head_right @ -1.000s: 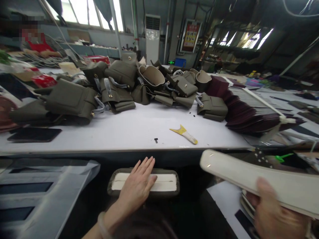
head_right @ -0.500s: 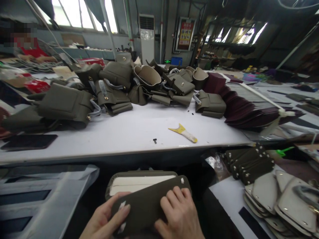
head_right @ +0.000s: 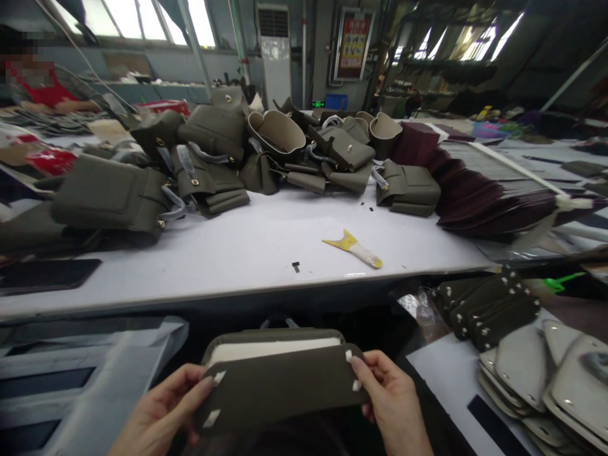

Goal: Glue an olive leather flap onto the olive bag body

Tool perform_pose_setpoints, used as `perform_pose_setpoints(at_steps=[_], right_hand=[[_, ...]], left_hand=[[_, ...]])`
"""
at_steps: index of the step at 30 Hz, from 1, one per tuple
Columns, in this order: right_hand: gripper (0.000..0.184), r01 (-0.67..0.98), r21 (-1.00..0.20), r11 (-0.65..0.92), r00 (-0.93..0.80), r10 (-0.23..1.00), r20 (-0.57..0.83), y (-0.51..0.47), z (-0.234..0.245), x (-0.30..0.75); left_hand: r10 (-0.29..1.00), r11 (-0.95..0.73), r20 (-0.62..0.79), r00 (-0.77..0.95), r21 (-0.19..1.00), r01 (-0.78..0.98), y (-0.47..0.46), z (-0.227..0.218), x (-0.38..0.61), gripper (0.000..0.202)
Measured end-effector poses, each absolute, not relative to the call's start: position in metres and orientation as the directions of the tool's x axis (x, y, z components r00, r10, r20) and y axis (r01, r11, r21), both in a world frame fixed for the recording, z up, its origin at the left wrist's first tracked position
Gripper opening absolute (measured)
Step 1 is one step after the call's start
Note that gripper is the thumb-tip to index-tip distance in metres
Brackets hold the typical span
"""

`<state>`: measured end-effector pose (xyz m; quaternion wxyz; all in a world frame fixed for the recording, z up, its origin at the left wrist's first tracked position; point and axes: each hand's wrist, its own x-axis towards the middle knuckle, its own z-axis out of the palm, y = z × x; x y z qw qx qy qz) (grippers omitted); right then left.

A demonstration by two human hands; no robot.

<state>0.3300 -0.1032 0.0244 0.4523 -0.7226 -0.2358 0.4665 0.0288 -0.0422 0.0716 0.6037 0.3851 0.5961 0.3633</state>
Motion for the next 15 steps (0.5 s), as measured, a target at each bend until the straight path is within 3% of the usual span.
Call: perform_pose_setpoints(at_steps=[5,11,15], right_hand=[[0.06,-0.128,-0.841,-0.525,0.424,0.738,-0.525,-0.084,0.033,0.327],[0.059,-0.129,-0.841,-0.525,0.45,0.725,-0.521,-0.07,0.025,0.329],[0.052,-0.1,-0.864,-0.494,0.45,0.752,-0.482,-0.07,0.009,0.337]], left_hand=[[0.912,0.409,-0.405,-0.056,0.896,0.172,-0.028,0.07,0.012,0.044],[0.92,0.382,-0.39,-0.034,0.874,0.301,-0.012,0.058,0.002,0.043],[0.905,0.414,-0.426,-0.018,0.868,0.274,-0.004,0.05,-0.002,0.044]])
